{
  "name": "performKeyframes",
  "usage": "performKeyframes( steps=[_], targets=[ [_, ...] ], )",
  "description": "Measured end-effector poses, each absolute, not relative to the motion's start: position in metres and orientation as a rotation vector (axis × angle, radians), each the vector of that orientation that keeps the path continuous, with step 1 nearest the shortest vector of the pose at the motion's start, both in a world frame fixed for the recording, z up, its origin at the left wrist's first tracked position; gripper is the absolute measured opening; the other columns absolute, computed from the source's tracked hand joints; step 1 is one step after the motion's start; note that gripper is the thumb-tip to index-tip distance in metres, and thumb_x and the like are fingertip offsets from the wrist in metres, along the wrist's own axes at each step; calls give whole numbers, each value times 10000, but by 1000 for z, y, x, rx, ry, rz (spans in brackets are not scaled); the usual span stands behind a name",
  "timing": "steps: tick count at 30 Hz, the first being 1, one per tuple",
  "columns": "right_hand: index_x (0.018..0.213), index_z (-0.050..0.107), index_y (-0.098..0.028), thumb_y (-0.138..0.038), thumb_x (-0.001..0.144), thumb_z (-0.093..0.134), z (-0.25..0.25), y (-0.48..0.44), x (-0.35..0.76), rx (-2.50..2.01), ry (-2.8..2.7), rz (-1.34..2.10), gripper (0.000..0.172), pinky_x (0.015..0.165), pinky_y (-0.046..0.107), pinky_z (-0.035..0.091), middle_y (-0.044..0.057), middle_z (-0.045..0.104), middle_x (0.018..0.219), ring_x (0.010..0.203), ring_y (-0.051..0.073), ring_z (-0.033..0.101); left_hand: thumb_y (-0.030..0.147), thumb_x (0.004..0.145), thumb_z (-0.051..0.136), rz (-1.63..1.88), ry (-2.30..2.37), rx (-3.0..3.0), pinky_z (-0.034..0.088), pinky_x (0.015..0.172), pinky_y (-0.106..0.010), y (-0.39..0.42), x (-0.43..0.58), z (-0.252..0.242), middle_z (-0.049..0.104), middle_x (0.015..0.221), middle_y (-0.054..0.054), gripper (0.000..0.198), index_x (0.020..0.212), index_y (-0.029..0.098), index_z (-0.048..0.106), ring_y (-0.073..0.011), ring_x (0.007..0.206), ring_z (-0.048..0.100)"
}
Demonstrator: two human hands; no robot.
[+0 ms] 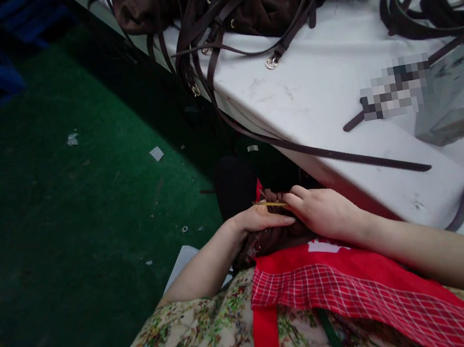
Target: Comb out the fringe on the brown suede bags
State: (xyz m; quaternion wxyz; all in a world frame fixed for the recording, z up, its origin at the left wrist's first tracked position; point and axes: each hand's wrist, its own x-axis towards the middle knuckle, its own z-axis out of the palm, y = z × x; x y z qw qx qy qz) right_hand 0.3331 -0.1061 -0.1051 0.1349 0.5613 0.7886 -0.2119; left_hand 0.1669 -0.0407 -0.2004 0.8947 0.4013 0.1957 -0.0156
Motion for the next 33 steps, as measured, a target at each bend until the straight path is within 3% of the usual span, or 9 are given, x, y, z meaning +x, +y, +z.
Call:
performKeyframes(
  steps=[5, 12, 25, 29, 33],
  targets=[
    [1045, 529, -172, -181, 931, 405, -108, -102, 334, 1617, 2229, -619, 169, 551, 270, 402, 106, 596, 979, 709, 184, 634, 368, 761, 718, -6, 372, 923, 458, 971, -354, -43, 167, -199, 699, 1035, -70, 350, 1015, 131, 678, -209, 1010, 626],
    [1021, 545, -178, -216, 943, 402, -117, -92, 344, 1582, 2197, -795, 168, 624, 273, 440, 84, 622, 968, 779, 190, 656, 354, 927, 484, 56, 225, 1321, 434, 1015, -345, -44, 173, -181, 659, 1161, -94, 349, 1156, 134, 628, -208, 1086, 597],
    [1055, 546, -166, -220, 946, 371, -153, -80, 353, 1660, 2095, -821, 213, 602, 277, 438, 105, 659, 953, 781, 212, 668, 424, 930, 441, 11, 407, 1617, 391, 1067, -342, -44, 171, -175, 611, 1254, -118, 427, 1208, 129, 575, -229, 1173, 559],
    [1081, 546, -175, -292, 942, 396, -162, -79, 358, 1655, 2051, -857, 236, 598, 283, 433, 108, 656, 969, 782, 223, 663, 396, 928, 448, 37, 363, 1633, 428, 1014, -355, -43, 174, -178, 657, 1116, -101, 339, 1067, 136, 615, -220, 1073, 591],
    [1110, 546, -187, -399, 968, 343, -181, -76, 367, 1739, 1958, -922, 327, 602, 282, 417, 129, 657, 1028, 831, 238, 657, 386, 946, 384, 12, 298, 1593, 488, 817, -303, -42, 177, -177, 636, 856, -54, 345, 858, 132, 599, -162, 800, 585]
  ],
)
